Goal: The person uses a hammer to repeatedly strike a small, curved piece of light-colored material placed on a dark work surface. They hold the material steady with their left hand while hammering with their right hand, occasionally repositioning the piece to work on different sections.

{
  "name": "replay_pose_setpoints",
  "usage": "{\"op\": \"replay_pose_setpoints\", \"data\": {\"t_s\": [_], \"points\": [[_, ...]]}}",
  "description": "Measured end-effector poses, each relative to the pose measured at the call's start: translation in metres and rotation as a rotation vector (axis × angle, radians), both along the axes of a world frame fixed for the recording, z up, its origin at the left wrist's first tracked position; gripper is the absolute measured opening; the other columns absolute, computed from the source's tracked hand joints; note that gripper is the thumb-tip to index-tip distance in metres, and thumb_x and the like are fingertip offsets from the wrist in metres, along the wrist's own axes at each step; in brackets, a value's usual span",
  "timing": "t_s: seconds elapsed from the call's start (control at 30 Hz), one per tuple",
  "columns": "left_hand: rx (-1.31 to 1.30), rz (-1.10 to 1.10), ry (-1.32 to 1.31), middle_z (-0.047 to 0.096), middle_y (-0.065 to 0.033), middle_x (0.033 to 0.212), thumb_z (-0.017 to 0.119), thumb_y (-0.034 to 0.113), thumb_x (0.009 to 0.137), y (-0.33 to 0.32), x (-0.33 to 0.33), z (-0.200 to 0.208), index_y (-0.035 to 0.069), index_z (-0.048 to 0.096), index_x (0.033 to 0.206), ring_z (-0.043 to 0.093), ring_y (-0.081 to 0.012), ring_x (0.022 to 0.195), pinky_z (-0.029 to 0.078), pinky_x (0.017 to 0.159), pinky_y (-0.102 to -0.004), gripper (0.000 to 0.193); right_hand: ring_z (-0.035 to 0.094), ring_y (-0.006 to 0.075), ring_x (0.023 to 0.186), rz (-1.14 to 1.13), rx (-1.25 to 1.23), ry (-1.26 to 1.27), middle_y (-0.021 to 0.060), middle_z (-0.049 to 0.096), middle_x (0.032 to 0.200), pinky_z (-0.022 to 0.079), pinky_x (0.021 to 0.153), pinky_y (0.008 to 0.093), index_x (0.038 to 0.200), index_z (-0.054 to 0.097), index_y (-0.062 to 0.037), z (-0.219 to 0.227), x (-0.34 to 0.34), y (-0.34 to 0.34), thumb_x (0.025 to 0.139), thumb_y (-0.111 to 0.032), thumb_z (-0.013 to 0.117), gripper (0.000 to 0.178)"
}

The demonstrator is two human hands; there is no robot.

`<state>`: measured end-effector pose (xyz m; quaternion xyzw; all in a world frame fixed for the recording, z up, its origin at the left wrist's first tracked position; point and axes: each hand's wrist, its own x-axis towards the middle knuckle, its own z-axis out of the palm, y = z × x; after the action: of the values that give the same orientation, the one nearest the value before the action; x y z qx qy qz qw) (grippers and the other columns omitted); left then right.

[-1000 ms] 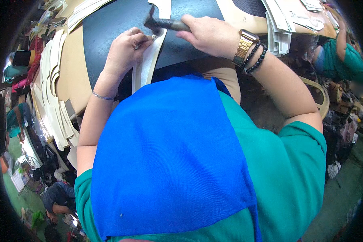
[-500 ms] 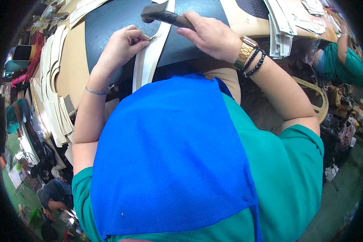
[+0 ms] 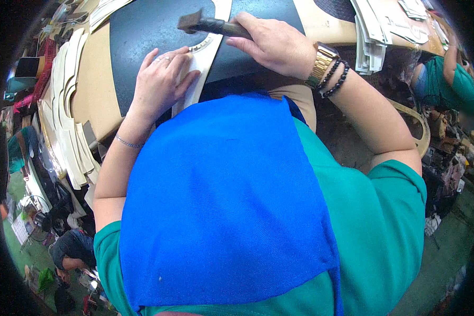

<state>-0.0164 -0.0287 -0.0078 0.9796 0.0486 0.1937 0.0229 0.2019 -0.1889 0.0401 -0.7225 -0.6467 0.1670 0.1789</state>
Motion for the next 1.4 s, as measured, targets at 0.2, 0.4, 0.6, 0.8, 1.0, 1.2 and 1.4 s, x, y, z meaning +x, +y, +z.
{"op": "replay_pose_setpoints", "data": {"t_s": [0.2, 0.4, 0.6, 0.8, 1.0, 1.2, 1.4], "points": [[-0.208, 0.173, -0.063, 0.068, -0.0038, 0.104, 0.072, 0.036, 0.083, -0.009, -0.009, -0.006, 0.011, 0.072, 0.092, 0.064, -0.0234, 0.095, 0.044, 0.092, -0.0430, 0.026, 0.062, 0.0449, 0.082, 0.050, 0.076, 0.016, 0.0245, 0.064, 0.085, 0.049, 0.072, 0.0520, 0.108, 0.050, -0.0034, -0.009, 0.001, 0.009, 0.099, -0.040, 0.048, 0.038], [-0.229, 0.157, -0.101, 0.068, -0.0046, 0.105, 0.070, 0.033, 0.085, 0.014, 0.008, -0.009, 0.012, 0.072, 0.094, 0.065, -0.0256, 0.093, 0.048, 0.087, -0.0402, 0.023, 0.063, 0.0447, 0.085, -0.029, 0.057, 0.080, 0.0256, 0.064, 0.086, 0.049, 0.072, 0.0520, 0.109, 0.050, -0.0035, -0.009, 0.005, 0.025, 0.099, -0.039, 0.050, 0.037], [-0.353, 0.323, -0.055, 0.067, -0.0104, 0.103, 0.070, 0.026, 0.084, 0.018, 0.024, -0.004, 0.012, 0.053, 0.132, 0.065, -0.0294, 0.093, 0.053, 0.081, -0.0398, 0.053, 0.061, 0.0458, 0.081, -0.097, -0.117, 0.021, 0.0249, 0.062, 0.080, 0.047, 0.068, 0.0511, 0.103, 0.046, -0.0037, -0.012, 0.014, 0.022, 0.099, -0.032, 0.051, 0.029], [-0.883, 0.449, 0.107, 0.067, -0.0147, 0.103, 0.068, 0.018, 0.085, 0.028, 0.035, 0.012, 0.004, 0.066, 0.113, 0.065, -0.0304, 0.091, 0.052, 0.084, -0.0389, 0.031, 0.064, 0.0455, 0.080, -0.181, -0.151, 0.148, 0.0261, 0.065, 0.080, 0.049, 0.070, 0.0523, 0.102, 0.046, -0.0041, -0.023, 0.010, 0.016, 0.098, -0.036, 0.051, 0.033], [-0.305, 0.238, -0.062, 0.063, -0.0148, 0.096, 0.059, 0.011, 0.088, 0.024, 0.031, -0.018, 0.003, 0.068, 0.105, 0.064, -0.0326, 0.090, 0.052, 0.084, -0.0419, 0.021, 0.063, 0.0451, 0.081, -0.102, -0.028, 0.008, 0.0252, 0.065, 0.084, 0.050, 0.071, 0.0515, 0.107, 0.050, -0.0044, -0.005, 0.010, 0.031, 0.098, -0.038, 0.052, 0.035], [-0.485, 0.212, -0.004, 0.061, -0.0173, 0.102, 0.058, 0.008, 0.088, 0.025, 0.024, -0.005, 0.003, 0.067, 0.109, 0.062, -0.0354, 0.094, 0.051, 0.086, -0.0407, 0.024, 0.062, 0.0422, 0.075, -0.038, 0.084, 0.078, 0.0230, 0.060, 0.076, 0.046, 0.066, 0.0461, 0.105, 0.049, -0.0020, -0.016, 0.020, 0.051, 0.100, -0.033, 0.051, 0.031], [-0.616, 0.208, 0.034, 0.061, -0.0178, 0.102, 0.059, 0.007, 0.086, 0.026, 0.010, 0.007, 0.001, 0.066, 0.111, 0.062, -0.0344, 0.096, 0.051, 0.087, -0.0398, 0.027, 0.062, 0.0443, 0.079, 0.000, 0.018, 0.064, 0.0240, 0.062, 0.078, 0.048, 0.069, 0.0495, 0.102, 0.049, -0.0028, -0.013, 0.022, 0.057, 0.099, -0.039, 0.050, 0.036]]}}
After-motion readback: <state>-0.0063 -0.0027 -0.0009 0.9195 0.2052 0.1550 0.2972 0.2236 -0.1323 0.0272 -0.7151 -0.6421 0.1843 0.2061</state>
